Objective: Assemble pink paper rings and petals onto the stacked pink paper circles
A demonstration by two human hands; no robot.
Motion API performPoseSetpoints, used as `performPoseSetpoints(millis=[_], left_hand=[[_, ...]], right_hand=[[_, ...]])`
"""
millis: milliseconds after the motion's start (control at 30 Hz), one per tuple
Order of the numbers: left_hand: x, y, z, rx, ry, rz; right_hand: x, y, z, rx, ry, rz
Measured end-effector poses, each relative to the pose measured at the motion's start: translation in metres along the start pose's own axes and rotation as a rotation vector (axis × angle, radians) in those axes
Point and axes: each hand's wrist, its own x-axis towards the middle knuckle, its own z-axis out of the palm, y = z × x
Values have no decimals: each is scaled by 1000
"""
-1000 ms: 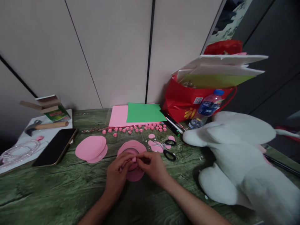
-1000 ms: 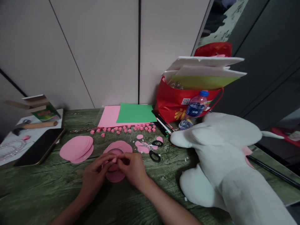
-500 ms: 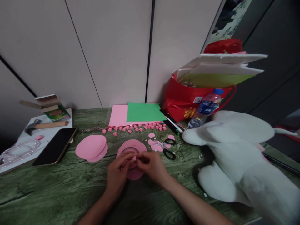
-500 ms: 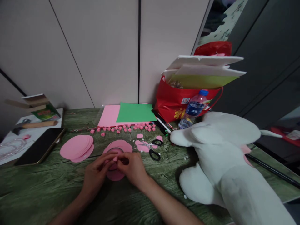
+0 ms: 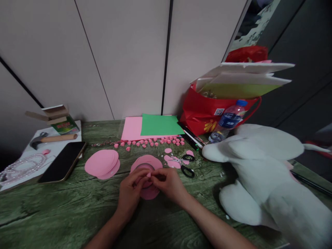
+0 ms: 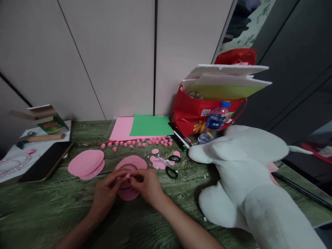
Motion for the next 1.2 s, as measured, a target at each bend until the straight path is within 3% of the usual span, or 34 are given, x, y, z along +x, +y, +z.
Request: performPoseSetpoints(millis=[367,767,1067,1200], left_hand=[[0,6,-2,-27,-38,11],[3,1,-3,-80,-28,-36],[2,3,-3,-163,-55,-79],[2,-1,-2,-229,-36,-159]], right_hand=[[1,-2,0,256,-45,169],[3,-4,0,383,-93,233],[6,-3,-5,416,-109,290],[6,-2,-5,346,-77,243]])
